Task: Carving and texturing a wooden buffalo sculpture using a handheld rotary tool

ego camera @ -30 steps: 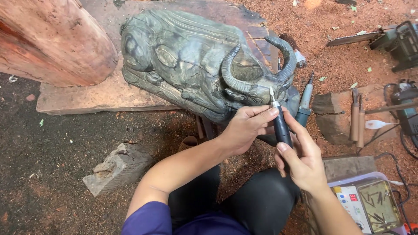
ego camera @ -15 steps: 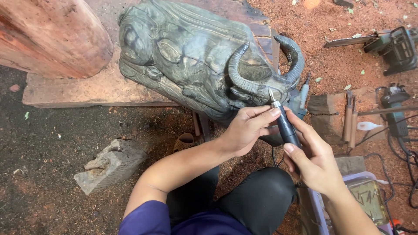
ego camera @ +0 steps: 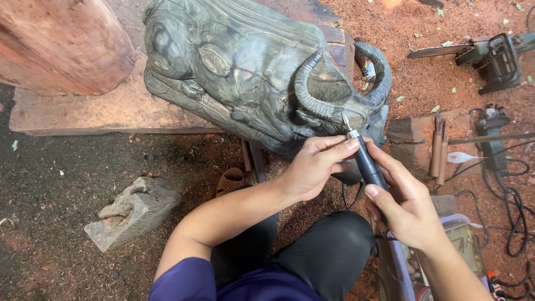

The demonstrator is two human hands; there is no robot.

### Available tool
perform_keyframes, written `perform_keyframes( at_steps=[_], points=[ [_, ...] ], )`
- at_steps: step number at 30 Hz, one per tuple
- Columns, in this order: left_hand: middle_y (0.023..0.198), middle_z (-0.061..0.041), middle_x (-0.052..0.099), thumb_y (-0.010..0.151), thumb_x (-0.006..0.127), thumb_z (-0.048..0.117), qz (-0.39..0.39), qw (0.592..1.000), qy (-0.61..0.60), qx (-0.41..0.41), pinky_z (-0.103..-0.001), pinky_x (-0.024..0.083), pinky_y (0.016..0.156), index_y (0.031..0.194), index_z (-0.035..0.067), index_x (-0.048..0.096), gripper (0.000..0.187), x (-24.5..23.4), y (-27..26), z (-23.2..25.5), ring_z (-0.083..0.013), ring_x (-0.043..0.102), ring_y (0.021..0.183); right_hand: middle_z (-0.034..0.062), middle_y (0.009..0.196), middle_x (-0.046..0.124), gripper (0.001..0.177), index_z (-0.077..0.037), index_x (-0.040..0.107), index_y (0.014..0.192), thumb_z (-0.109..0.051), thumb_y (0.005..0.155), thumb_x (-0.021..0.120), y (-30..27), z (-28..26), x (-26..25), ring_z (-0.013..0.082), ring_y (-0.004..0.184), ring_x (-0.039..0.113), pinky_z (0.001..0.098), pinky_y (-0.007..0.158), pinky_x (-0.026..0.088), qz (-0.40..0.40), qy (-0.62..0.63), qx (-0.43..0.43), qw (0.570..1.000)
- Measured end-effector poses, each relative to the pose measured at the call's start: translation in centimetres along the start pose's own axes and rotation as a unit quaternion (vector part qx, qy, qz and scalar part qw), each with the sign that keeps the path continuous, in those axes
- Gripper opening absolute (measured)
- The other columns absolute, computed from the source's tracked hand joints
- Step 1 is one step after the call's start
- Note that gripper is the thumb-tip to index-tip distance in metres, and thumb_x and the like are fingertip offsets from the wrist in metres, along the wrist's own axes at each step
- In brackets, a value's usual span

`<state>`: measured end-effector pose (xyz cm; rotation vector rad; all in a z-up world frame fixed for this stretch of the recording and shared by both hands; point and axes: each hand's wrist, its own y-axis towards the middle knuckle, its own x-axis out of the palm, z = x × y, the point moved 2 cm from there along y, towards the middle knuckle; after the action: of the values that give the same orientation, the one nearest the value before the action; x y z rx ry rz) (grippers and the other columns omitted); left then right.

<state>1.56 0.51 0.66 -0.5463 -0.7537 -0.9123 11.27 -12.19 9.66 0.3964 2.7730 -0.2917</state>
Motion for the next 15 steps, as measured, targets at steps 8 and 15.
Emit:
perform_keyframes(
  at_steps=[8,15],
  points=[
    [0.118,-0.011,0.074,0.101,0.067,0.019,0.002,1.000,-0.021,-0.007,-0.033,0.057,0.090,0.122,0.000,0.073,0.029,-0.34,-0.37,0.34,-0.0179,0.066,0.109,0.0099,0.084,0.062,0.066,-0.009,0.039,0.160,-0.009,0.096,0.055,0.11,-0.11,0.13,0.0136,0.045,0.050,0.0261,0.041,0.048,-0.010,-0.006,0.008,1.000],
    [0.117,-0.005,0.074,0.100,0.068,0.023,0.017,1.000,-0.003,-0.014,-0.031,0.053,0.090,0.122,0.005,0.074,0.030,0.17,0.29,0.07,-0.0134,0.065,0.111,0.0114,0.071,0.055,0.067,-0.010,0.037,0.160,-0.009,0.095,0.054,-0.04,-0.83,0.26,0.0139,0.040,0.047,0.0256,0.029,0.046,0.011,0.005,0.020,1.000]
  ],
)
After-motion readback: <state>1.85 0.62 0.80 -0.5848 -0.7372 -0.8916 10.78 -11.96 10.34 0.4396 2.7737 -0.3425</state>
